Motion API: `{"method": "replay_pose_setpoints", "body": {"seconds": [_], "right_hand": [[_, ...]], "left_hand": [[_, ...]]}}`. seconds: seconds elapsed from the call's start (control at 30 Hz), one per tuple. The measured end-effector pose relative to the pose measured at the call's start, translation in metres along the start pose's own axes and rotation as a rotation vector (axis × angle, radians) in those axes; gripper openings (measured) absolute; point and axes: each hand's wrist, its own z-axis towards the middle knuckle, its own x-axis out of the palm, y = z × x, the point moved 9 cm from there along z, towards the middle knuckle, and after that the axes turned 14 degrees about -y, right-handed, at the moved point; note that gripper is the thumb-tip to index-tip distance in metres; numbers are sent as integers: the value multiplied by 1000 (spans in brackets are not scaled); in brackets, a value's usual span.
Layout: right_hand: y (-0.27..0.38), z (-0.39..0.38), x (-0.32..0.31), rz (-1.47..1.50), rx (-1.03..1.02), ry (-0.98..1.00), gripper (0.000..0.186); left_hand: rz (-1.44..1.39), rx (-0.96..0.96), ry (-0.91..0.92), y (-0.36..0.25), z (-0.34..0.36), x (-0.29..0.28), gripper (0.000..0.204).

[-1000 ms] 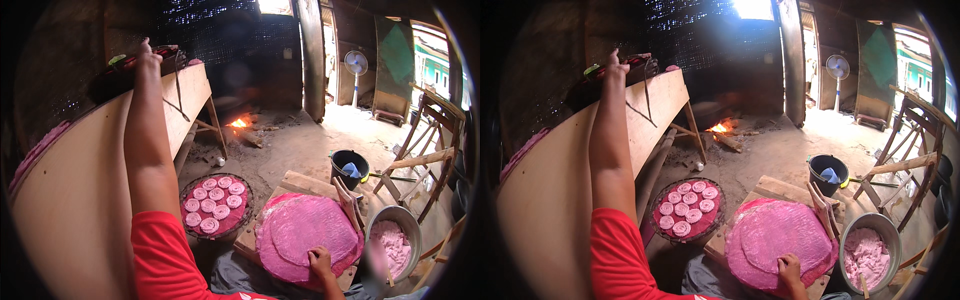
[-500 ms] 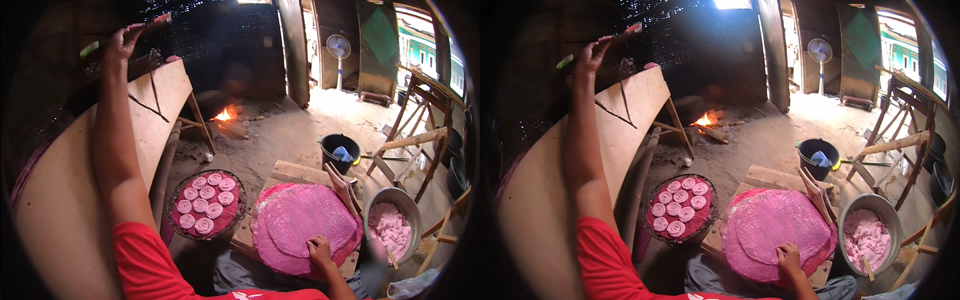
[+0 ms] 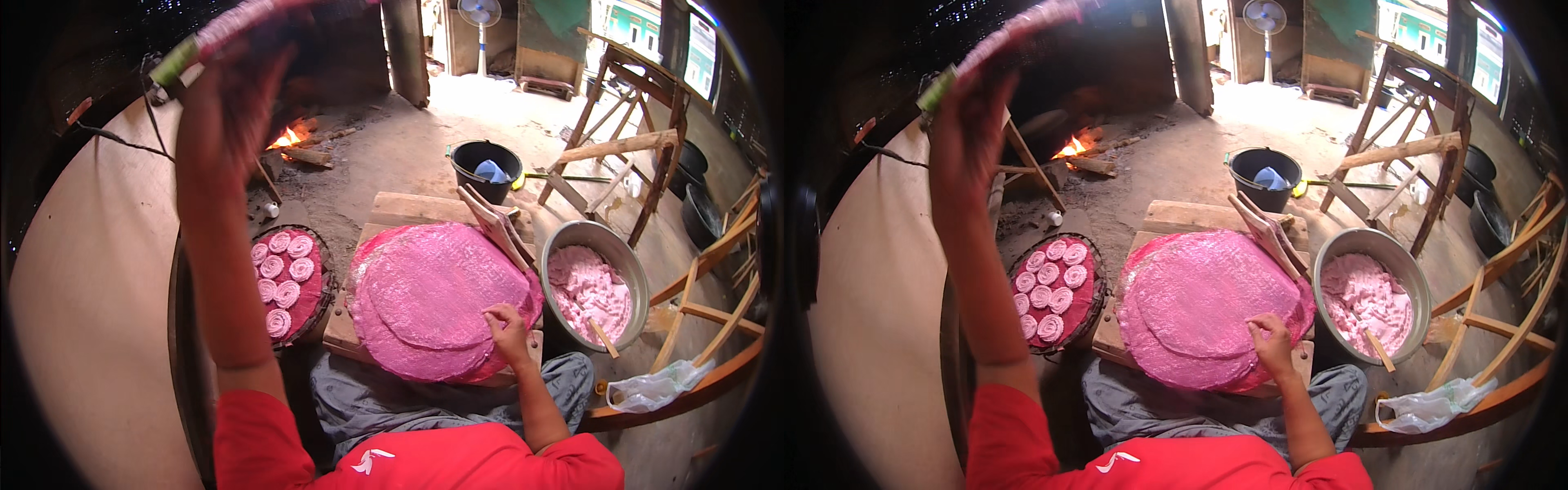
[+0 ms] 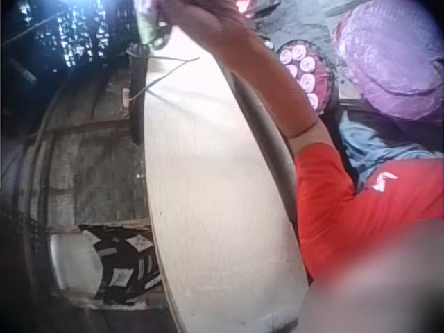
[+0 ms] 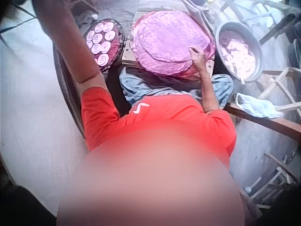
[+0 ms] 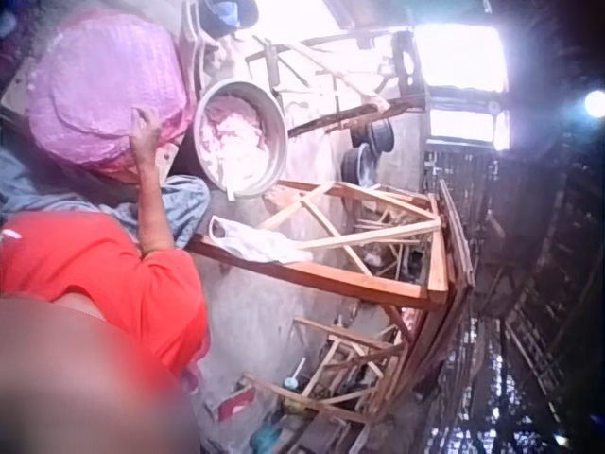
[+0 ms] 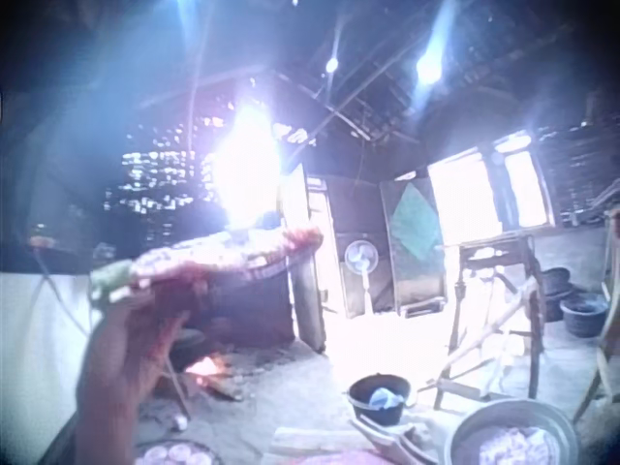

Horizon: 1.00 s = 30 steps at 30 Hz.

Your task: The person scoops pink paste from a metal bowl and uses a wooden tool to shape it into rose-like rolls on a pink mat. They arrange the shaped rolls on woven trays and continue the process repeatedly.

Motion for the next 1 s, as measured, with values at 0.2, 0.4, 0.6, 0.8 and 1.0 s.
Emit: {"method": "replay_pose_setpoints", "body": {"seconds": [0.2, 0.4, 0.6, 0.8, 1.0], "right_hand": [[-33, 11, -92, -49, 168, -201, 8], [-45, 25, -148, 85, 158, -363, 11], [-18, 38, -119, -102, 177, -235, 14], [32, -7, -34, -591, -151, 474, 62], [13, -23, -21, -592, -71, 690, 56]], "left_hand": [[-48, -187, -602, 145, -184, -78, 20], [-52, -612, -756, 247, -328, -91, 46], [-12, -800, -765, 291, -412, -131, 46], [189, -975, -899, 292, -456, -170, 24], [646, -1472, -536, 246, -475, -167, 27]]}}
